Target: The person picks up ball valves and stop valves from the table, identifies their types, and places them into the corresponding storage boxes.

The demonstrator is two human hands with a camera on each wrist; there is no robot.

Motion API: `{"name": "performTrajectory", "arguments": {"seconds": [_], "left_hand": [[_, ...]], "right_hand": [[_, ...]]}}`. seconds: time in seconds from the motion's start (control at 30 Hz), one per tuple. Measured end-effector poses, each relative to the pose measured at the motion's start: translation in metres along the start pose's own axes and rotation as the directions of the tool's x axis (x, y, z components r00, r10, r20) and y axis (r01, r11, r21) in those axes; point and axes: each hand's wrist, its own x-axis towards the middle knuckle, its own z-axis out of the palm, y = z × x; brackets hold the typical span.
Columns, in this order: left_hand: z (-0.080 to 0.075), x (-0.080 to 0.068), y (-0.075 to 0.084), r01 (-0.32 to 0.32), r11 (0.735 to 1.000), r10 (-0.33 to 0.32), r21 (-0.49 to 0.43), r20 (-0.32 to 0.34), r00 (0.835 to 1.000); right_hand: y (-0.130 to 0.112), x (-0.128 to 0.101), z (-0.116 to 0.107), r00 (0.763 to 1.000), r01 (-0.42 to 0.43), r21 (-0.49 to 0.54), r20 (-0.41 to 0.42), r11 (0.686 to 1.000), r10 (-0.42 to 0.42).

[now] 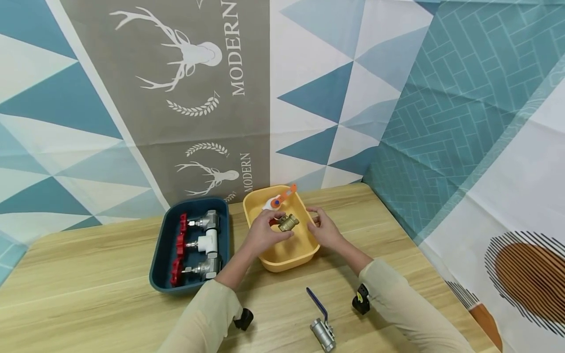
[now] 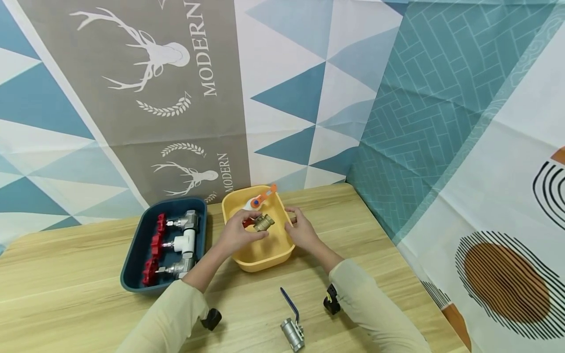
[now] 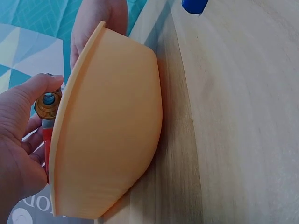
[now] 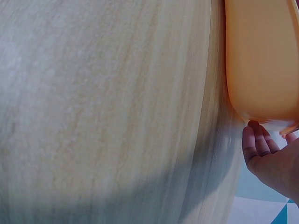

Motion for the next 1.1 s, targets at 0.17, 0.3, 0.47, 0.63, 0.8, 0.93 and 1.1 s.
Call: {"name": "performTrajectory", "arguments": {"seconds": [0.17,0.3,0.47,0.63,0.8,0.93,1.1], "left_hand": [[0.000,0.001,-0.003,0.019,1.000,-0.019,0.012,-0.015,1.000],[0.002,0.004,-0.005,0.023,1.000,-0.023,0.009,-0.021,1.000],[0.004,0.009,-0.006,0.005,1.000,-0.004,0.023,-0.022,1.000],[0.005,0.014,-0.007,-0.003,0.999,0.003,0.050,-0.015,1.000],[0.007,0.019,-0.010,0.004,0.997,-0.004,0.079,-0.006,1.000],[0.009,0.022,-0.012,0.019,0.994,-0.018,0.103,-0.003,1.000],[0.010,0.026,-0.013,0.037,0.990,-0.037,0.135,0.001,0.999]], "right_hand": [[0.001,0.001,0.000,1.000,-0.002,0.014,0.005,1.000,0.002],[0.002,0.002,-0.001,1.000,-0.005,0.035,0.014,0.999,0.005],[0.001,0.001,-0.001,1.000,-0.010,0.031,0.011,0.999,0.010],[0.000,0.001,0.000,1.000,-0.011,0.022,0.004,1.000,0.011],[0.000,0.000,0.000,1.000,-0.009,0.039,-0.002,0.999,0.009],[0.000,0.000,0.000,1.000,-0.009,0.050,-0.003,0.999,0.009],[0.000,0.001,0.001,1.000,-0.008,0.047,-0.014,0.999,0.008]]}}
